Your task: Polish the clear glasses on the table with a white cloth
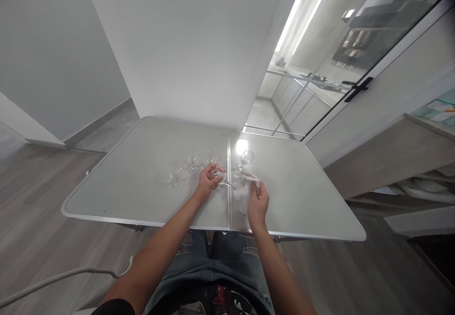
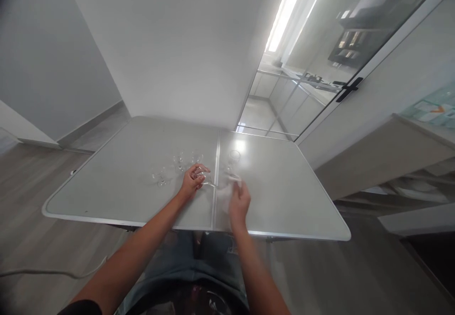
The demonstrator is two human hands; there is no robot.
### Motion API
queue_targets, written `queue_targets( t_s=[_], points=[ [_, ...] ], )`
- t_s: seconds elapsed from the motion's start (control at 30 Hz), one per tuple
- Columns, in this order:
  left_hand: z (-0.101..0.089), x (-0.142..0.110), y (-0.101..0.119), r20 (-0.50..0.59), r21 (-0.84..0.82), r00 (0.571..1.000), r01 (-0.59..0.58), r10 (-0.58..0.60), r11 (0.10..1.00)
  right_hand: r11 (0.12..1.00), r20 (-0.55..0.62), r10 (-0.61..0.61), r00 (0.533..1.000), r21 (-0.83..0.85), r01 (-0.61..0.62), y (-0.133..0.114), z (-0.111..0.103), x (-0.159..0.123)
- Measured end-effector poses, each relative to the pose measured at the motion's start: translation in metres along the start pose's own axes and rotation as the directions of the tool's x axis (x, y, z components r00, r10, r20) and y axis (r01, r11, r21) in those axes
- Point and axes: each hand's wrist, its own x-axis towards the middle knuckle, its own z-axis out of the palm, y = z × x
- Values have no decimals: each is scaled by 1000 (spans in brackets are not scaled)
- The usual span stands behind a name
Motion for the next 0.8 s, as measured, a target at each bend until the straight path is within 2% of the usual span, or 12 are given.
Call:
queue_targets(
  t_s=[0.07, 0.1, 0.17, 0.23, 0.3, 0.37, 0.43, 0.5, 0.57, 0.63, 0.8],
  points=[
    [0, -1, 0, -17, -25, 1000, 1, -2, 1000, 993, -176, 80, 981, 105, -62, 6, -4, 0],
    [0, -1, 0, -9, -27, 1000, 6, -6, 1000, 984, -208, 116, 971, 155, -85, 9, -4, 0],
    [1, -1, 0, 32, -11, 999, 21, -21, 1000, 950, -199, 214, 956, 271, -156, 13, -2, -5],
    [2, -1, -1, 54, 1, 998, 20, -20, 1000, 869, -123, 355, 927, 409, -279, 12, 6, -14],
    [3, -1, -2, 42, -10, 999, -6, 6, 1000, 740, 30, 464, 886, 536, -406, 7, 15, -26],
    [3, 0, -4, 32, -30, 999, -42, 43, 999, 623, 205, 471, 858, 611, -488, 1, 23, -36],
    [3, 0, -5, 42, -27, 997, -70, 71, 997, 591, 280, 430, 858, 631, -502, -3, 27, -42],
    [3, 1, -7, 65, 6, 994, -87, 87, 996, 673, 220, 398, 890, 590, -447, -1, 27, -44],
    [3, 1, -8, 104, 49, 992, -82, 77, 995, 805, 118, 345, 931, 473, -358, 3, 23, -41],
    [3, 0, -8, 150, 69, 988, -58, 47, 996, 901, 59, 272, 961, 334, -276, 6, 18, -37],
    [5, -4, -6, 272, 107, 956, 80, -106, 991, 979, -3, 133, 991, 158, -131, 1, 4, -25]
  ],
)
